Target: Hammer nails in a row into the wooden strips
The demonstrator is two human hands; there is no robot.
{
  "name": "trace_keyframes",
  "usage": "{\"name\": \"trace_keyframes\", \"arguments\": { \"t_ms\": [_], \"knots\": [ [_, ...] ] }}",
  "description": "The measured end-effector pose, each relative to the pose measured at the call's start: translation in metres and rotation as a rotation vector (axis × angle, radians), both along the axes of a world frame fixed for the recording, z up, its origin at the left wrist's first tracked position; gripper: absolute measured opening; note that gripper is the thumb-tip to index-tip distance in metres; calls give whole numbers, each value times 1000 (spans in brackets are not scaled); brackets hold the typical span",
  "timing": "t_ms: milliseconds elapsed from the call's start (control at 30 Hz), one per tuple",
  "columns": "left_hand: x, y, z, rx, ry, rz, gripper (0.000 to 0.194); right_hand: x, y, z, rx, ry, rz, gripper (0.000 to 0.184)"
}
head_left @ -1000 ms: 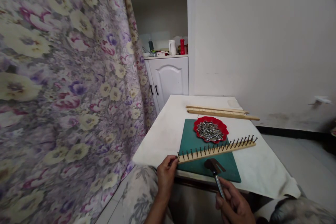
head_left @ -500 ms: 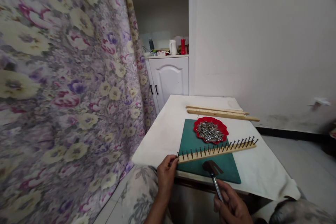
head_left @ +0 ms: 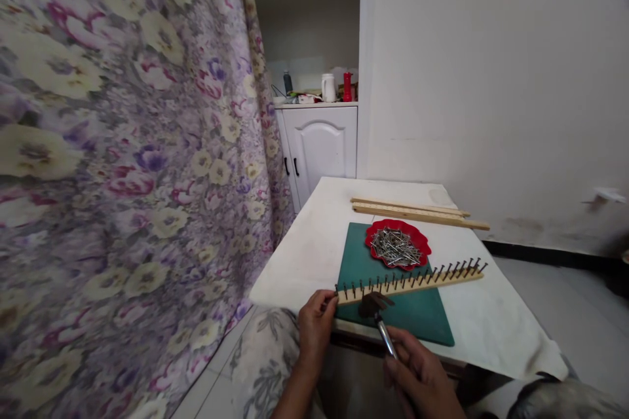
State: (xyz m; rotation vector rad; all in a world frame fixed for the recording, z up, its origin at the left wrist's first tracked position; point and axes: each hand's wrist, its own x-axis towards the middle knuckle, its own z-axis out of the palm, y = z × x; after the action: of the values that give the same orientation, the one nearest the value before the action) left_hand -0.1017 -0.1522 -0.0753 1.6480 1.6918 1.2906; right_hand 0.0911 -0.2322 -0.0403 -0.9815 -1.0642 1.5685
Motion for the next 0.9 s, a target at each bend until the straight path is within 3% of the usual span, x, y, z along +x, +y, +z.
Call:
{"name": "trace_keyframes", "arguments": {
  "t_ms": [267, 533, 900],
  "knots": [
    [-1, -1, -5, -2, -11, -16, 17, -29, 27, 35, 81, -99, 172, 43],
    [-1, -1, -3, -2, -2, -2, 17, -41, 40, 33, 90, -190, 202, 42],
    [-1, -1, 1, -9, -29, -8, 16, -40, 38, 37, 91, -191, 207, 39]
  ]
}}
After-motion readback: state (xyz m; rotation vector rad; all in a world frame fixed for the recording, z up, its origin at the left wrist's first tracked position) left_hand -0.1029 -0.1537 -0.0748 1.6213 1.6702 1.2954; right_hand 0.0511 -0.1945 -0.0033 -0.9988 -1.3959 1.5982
